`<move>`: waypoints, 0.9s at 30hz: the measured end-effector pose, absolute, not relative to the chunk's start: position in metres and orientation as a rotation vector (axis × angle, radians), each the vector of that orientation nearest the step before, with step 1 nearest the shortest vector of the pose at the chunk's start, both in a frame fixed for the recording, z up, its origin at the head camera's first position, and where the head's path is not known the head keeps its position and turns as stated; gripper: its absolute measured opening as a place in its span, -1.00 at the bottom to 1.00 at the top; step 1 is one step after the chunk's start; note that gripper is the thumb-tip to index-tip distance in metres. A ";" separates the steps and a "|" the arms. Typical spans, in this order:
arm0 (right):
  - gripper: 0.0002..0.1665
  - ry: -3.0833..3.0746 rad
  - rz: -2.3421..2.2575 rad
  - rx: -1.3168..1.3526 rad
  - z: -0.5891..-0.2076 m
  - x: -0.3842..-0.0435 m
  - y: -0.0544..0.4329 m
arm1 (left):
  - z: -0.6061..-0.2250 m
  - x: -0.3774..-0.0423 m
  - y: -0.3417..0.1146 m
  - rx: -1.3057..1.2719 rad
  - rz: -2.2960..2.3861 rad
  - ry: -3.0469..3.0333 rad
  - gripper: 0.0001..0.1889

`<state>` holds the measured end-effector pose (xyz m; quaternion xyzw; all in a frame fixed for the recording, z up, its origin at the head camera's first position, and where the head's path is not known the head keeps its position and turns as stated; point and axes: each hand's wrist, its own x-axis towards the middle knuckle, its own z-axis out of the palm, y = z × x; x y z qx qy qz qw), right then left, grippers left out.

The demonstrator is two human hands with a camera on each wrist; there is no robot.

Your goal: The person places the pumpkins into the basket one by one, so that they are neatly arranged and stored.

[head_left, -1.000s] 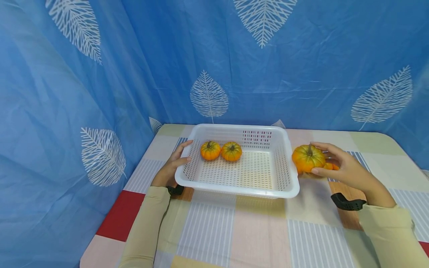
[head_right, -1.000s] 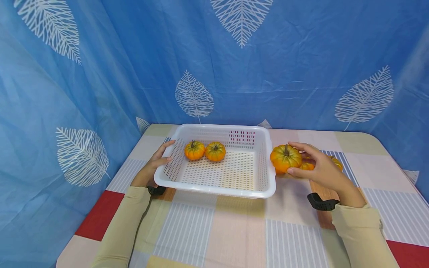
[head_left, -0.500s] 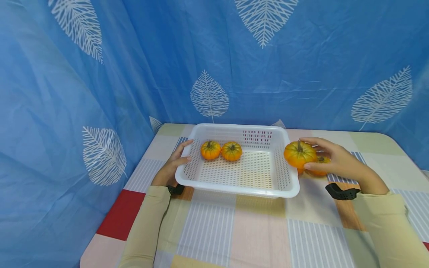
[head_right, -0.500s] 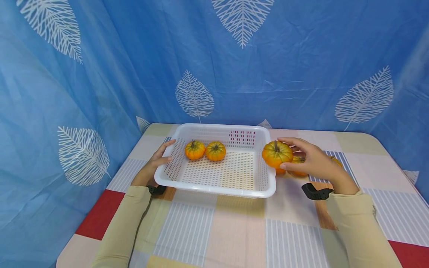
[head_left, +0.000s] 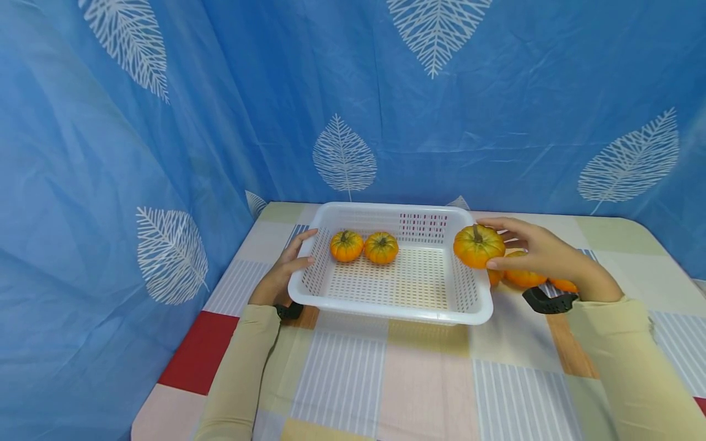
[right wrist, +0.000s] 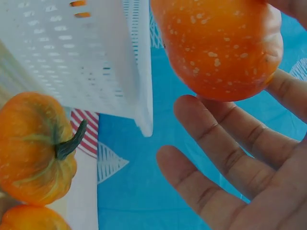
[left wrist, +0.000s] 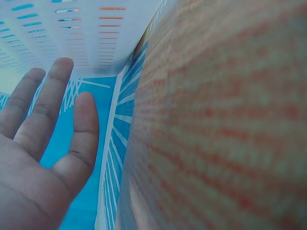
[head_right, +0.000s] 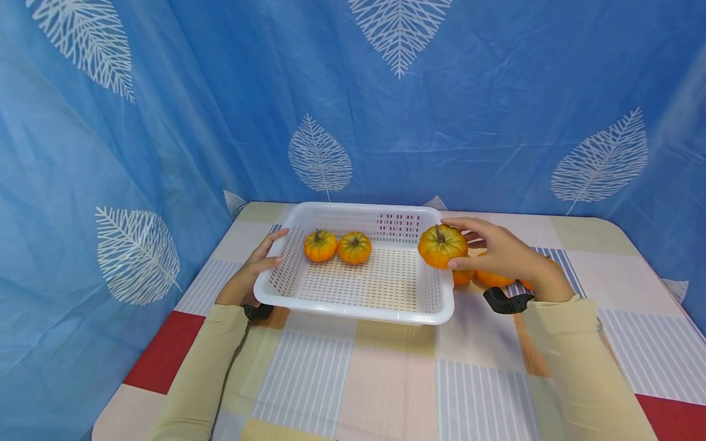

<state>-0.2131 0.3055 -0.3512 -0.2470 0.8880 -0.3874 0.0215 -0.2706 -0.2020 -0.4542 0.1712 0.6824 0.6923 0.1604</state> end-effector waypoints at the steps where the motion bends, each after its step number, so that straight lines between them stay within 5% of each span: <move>1: -0.11 2.742 -1.192 -0.758 -0.350 -0.215 0.304 | -0.454 -0.271 -0.202 0.491 1.976 1.952 -0.13; 27: -0.17 2.560 -1.246 -0.707 -0.346 -0.255 0.271 | -0.455 -0.271 -0.201 0.474 1.988 1.928 -0.14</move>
